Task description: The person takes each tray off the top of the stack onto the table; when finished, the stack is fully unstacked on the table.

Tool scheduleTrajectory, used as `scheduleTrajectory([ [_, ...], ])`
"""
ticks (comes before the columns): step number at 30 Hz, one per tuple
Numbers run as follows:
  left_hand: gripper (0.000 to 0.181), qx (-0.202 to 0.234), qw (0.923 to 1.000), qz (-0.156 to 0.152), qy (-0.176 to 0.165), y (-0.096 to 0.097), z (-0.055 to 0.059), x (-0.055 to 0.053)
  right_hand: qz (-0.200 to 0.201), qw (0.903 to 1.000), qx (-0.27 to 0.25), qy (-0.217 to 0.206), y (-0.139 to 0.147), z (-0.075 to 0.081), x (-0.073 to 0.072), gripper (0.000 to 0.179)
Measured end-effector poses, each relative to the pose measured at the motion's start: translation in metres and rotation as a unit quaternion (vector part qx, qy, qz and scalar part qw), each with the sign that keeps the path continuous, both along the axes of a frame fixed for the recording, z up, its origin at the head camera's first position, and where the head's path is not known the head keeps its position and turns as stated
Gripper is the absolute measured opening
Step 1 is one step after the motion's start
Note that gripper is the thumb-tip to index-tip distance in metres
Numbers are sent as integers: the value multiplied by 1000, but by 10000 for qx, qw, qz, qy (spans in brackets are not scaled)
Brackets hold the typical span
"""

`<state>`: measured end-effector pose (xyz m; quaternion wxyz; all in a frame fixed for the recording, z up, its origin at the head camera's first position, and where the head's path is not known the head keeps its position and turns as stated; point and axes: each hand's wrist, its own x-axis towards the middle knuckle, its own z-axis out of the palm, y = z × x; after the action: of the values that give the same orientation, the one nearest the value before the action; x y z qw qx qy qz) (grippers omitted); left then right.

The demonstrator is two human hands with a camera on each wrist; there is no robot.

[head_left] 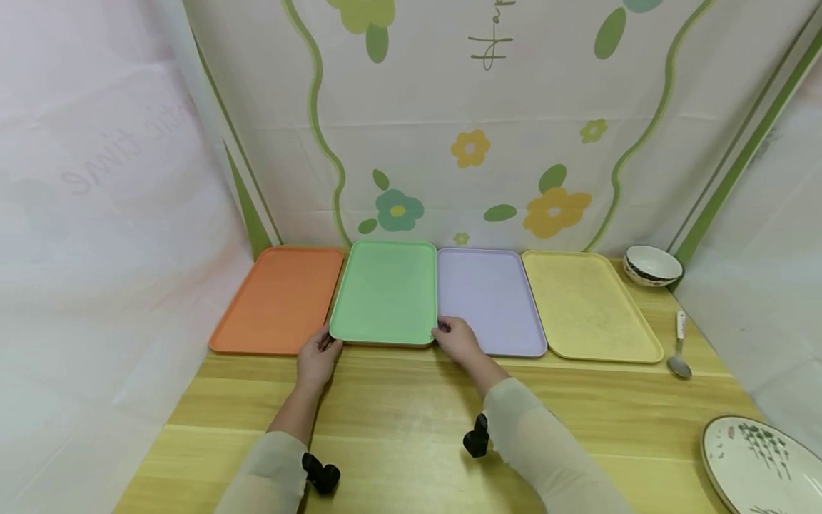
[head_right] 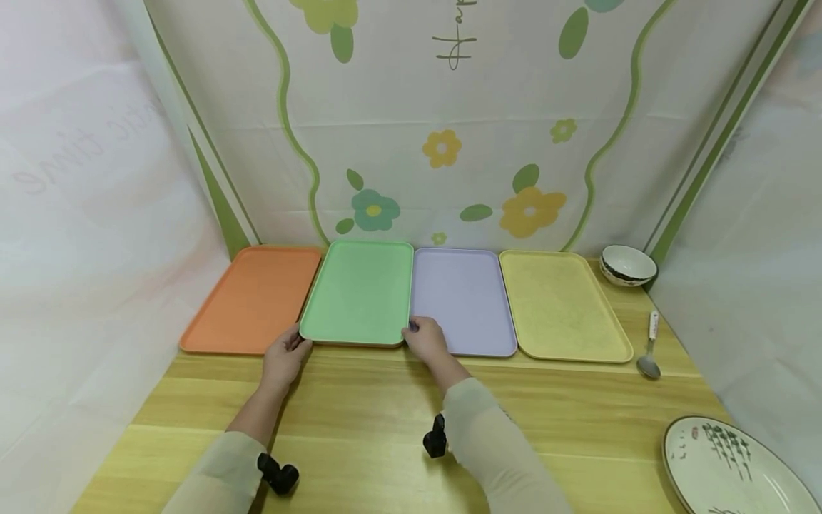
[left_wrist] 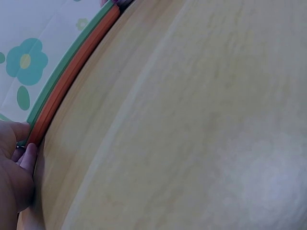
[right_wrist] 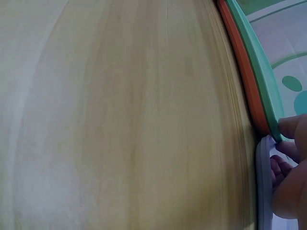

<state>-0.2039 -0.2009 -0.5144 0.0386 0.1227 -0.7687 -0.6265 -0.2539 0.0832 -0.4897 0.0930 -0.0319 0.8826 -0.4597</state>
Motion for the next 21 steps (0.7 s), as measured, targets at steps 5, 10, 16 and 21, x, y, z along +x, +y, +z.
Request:
scheduleTrajectory([
  [5, 55, 23, 10000, 5, -15, 0, 0, 0, -60, 10000, -69, 33, -2, 0, 0, 49],
  [10, 55, -63, 10000, 35, -12, -1, 1, 2, -279, 9988, -374, -171, -5, 1, 2, 51],
  [16, 55, -39, 10000, 14, 4, -1, 2, 3, -674, 9867, -1417, -433, -8, 0, 6, 51],
  [21, 55, -46, 10000, 14, -11, -1, 2, 2, -750, 9644, -2485, -508, -13, 4, 12, 57],
])
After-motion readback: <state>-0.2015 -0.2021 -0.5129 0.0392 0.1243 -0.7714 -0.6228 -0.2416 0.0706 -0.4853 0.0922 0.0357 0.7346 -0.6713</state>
